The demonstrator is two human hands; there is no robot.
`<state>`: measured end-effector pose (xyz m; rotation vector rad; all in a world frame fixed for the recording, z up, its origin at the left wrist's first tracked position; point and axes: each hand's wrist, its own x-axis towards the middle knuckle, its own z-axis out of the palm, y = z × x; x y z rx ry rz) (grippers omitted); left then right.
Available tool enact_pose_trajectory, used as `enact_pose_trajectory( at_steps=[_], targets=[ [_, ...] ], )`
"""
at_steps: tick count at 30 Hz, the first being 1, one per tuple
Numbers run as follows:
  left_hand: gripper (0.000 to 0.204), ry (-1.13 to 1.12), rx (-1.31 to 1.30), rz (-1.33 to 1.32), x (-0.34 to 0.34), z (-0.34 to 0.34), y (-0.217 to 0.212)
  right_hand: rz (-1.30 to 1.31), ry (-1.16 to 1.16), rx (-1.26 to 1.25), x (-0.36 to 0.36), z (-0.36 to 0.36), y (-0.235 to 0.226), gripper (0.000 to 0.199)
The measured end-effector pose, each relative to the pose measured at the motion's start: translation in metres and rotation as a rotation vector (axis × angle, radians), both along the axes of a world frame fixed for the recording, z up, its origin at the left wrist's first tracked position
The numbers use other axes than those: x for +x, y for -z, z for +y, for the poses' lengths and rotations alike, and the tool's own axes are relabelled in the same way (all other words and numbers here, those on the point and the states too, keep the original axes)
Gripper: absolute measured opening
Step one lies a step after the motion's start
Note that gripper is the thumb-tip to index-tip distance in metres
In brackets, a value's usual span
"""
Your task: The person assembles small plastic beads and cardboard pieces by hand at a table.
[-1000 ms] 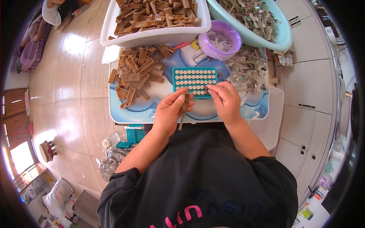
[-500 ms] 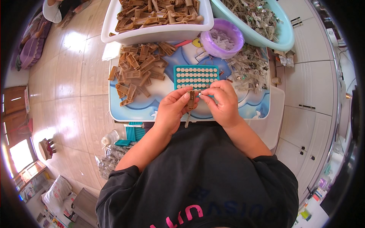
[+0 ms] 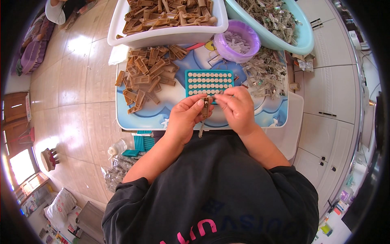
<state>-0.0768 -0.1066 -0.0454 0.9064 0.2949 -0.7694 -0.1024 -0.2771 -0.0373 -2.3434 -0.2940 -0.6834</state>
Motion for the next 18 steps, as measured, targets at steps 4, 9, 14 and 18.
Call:
enact_pose_trajectory(
  at_steps=[4, 9, 14, 18],
  targets=[
    [0.029, -0.007, -0.008, -0.005, 0.002, 0.001, 0.001, 0.037, 0.063, -0.108, 0.001, -0.008, 0.011, 0.019],
    [0.03, -0.005, 0.006, 0.006, 0.002, 0.002, 0.002, 0.019, 0.054, -0.166, 0.001, -0.004, 0.014, 0.019],
    [0.029, -0.016, -0.006, 0.0, 0.003, 0.003, 0.002, 0.031, 0.04, -0.13, 0.002, -0.004, 0.013, 0.019],
    [0.027, -0.023, 0.001, 0.006, 0.001, 0.002, 0.002, 0.049, 0.02, 0.047, 0.001, 0.005, -0.001, 0.019]
  ],
)
